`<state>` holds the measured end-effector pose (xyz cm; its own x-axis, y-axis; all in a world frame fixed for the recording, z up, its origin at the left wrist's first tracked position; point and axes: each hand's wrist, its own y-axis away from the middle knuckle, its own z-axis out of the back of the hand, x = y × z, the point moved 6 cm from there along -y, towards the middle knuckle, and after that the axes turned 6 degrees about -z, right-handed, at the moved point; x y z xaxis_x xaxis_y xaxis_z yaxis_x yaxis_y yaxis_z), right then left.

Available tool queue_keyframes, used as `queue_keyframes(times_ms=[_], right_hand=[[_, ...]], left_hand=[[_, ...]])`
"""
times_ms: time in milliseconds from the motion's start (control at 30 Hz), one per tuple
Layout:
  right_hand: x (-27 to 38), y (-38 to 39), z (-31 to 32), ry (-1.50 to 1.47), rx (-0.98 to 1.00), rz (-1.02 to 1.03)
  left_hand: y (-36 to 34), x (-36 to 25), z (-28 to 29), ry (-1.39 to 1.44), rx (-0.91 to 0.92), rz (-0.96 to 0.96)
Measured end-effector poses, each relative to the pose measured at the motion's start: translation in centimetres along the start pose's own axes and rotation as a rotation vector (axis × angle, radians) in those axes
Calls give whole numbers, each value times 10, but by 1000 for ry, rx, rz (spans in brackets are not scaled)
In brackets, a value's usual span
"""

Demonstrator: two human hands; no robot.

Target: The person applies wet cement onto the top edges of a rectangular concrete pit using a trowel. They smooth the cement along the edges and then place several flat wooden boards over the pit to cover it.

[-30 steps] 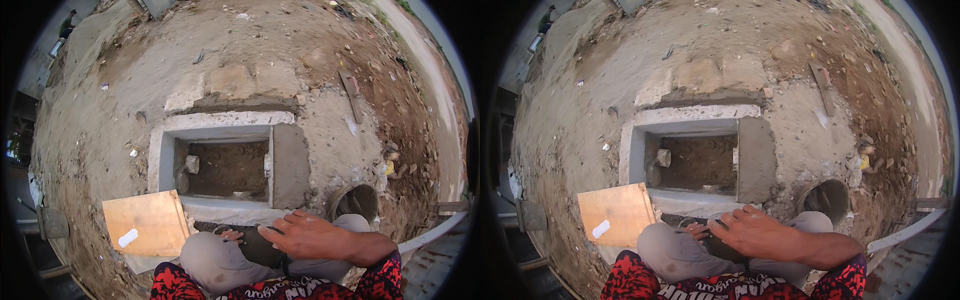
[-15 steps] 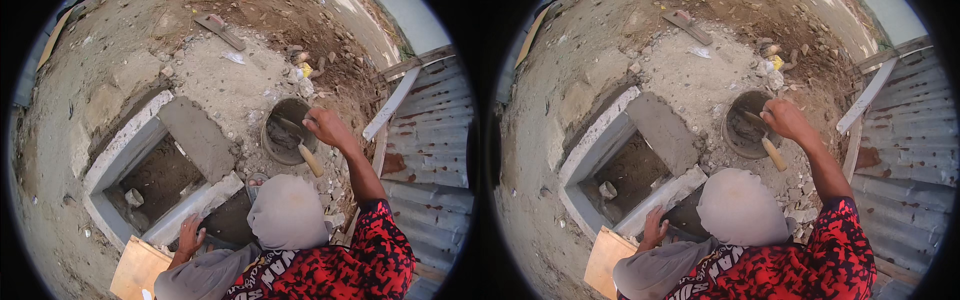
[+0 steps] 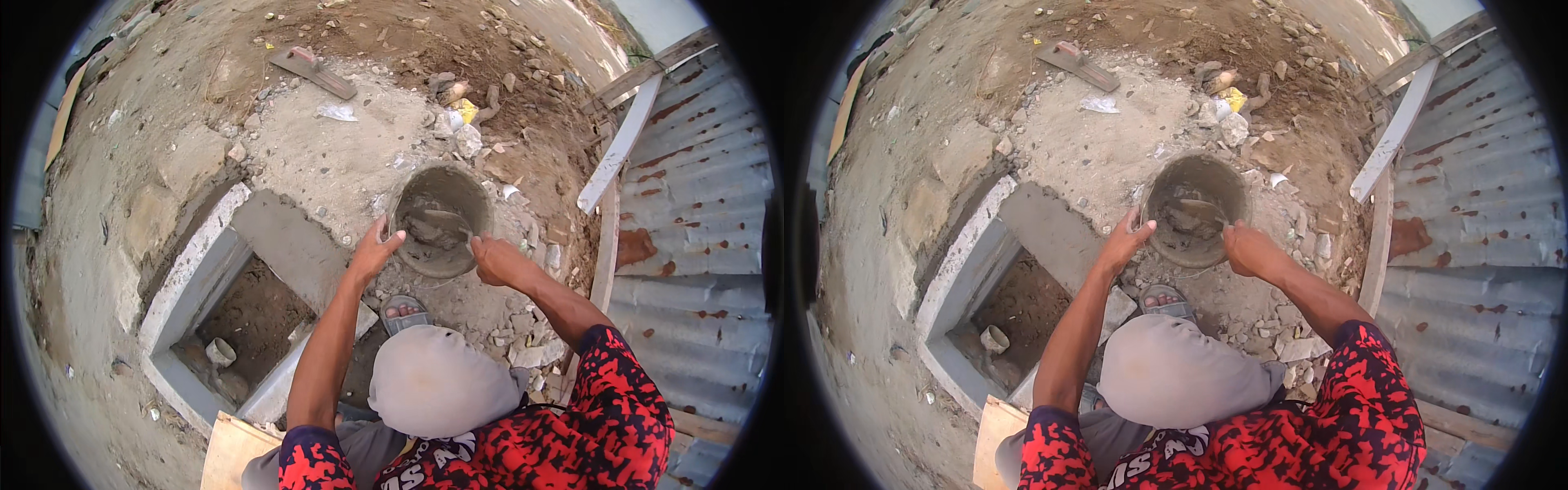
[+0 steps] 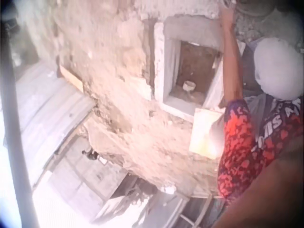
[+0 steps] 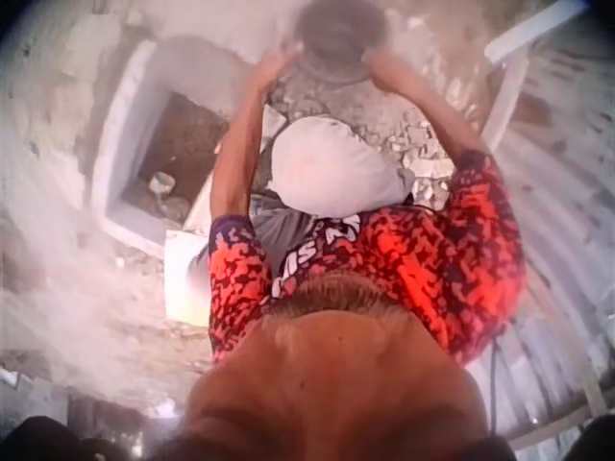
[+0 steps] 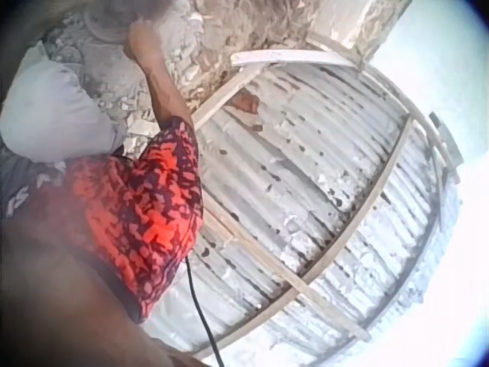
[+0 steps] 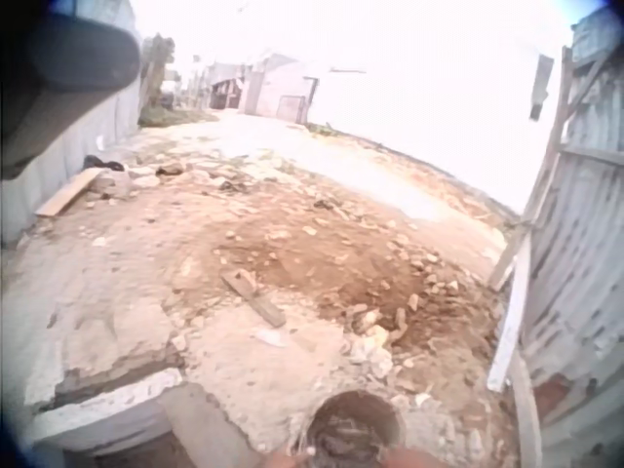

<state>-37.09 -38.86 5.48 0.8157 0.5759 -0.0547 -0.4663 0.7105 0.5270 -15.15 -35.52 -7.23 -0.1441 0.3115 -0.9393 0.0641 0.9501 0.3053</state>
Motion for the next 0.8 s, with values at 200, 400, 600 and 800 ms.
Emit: queue_keyframes(times_ms=[200,400,600,800], right_hand=[[-36,23,31,-85,-120,-107],[-43,37,-29,-132,-27,-141],[-63,71,-7,-110,-41,-175],[-73,51,-58,-166,157,-227]], left_hand=[[9,8,-20,-111,-91,-183],[27,-27,-76,-291,-62,-301],[43,-27,-85,-369,-77,-353],[54,-38,-120,-333,38,-397]])
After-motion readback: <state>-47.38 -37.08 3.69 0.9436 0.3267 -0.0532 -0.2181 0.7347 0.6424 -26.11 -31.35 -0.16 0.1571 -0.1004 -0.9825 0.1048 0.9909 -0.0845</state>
